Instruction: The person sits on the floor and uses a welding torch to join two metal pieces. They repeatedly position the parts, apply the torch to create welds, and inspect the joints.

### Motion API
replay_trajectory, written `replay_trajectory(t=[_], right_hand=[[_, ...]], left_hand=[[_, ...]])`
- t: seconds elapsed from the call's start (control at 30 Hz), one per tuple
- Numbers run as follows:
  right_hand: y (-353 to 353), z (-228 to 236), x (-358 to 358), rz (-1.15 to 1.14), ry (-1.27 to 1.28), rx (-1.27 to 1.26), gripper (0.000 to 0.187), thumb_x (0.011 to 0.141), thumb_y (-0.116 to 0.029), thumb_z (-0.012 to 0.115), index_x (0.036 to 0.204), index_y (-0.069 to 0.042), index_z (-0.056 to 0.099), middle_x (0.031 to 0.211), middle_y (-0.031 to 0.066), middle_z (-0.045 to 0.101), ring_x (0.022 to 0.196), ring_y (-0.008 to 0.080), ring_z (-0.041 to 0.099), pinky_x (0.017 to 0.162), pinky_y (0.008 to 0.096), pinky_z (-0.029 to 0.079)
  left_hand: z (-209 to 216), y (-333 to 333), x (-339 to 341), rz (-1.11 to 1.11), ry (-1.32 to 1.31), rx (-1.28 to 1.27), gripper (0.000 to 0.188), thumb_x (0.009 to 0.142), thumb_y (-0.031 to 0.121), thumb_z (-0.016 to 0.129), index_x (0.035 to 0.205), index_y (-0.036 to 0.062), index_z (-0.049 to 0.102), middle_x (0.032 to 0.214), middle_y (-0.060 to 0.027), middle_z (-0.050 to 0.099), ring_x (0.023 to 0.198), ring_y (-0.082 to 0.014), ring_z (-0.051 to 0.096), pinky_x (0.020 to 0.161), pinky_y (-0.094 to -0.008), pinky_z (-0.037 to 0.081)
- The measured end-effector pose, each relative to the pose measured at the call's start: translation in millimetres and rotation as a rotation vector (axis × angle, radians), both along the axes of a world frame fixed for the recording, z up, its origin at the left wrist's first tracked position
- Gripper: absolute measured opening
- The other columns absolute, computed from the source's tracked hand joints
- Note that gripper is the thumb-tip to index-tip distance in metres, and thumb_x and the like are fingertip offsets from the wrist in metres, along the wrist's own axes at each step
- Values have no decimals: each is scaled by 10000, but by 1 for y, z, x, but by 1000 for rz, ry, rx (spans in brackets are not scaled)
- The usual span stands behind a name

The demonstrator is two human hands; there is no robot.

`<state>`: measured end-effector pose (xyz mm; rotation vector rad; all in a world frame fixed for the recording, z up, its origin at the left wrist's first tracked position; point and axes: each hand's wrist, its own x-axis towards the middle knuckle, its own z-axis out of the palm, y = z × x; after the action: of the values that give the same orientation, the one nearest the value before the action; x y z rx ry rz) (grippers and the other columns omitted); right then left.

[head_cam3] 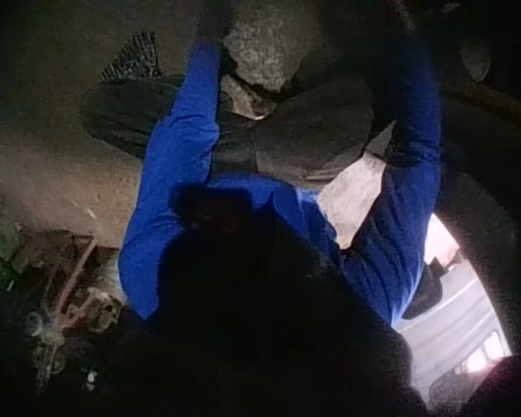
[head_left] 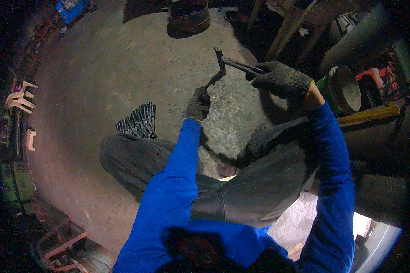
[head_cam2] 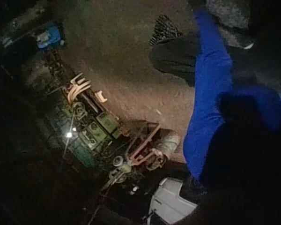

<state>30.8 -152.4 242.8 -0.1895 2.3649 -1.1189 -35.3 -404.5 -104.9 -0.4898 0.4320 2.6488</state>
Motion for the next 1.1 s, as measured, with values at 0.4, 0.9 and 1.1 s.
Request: replay_trajectory(t=[0.4,0.9,1.1], right_hand=[[-1,-4,3,-84,19,-142,254,920,-278,619,1072,-86,689,702,-51,558,544,36,454,458,227,364],[9,-26,4,-302,-201,-460,262,946,-322,598,1039,-95,691,713,-43,531,568,59,473,488,230,401],[25,-55,4,-328,-191,-522,192,934,-260,589,959,-86,666,715,-24,554,571,103,519,497,252,429]], left_hand=[[23,11,3,-50,181,146,235,1007,241,526,1100,40,603,893,-64,632,769,-161,603,691,-295,533],[44,33,2,48,0,252,218,997,236,545,1007,31,615,820,-59,622,711,-155,576,645,-279,522],[40,39,-3,55,16,219,206,993,227,553,1017,34,622,822,-63,628,717,-162,592,647,-290,532]])
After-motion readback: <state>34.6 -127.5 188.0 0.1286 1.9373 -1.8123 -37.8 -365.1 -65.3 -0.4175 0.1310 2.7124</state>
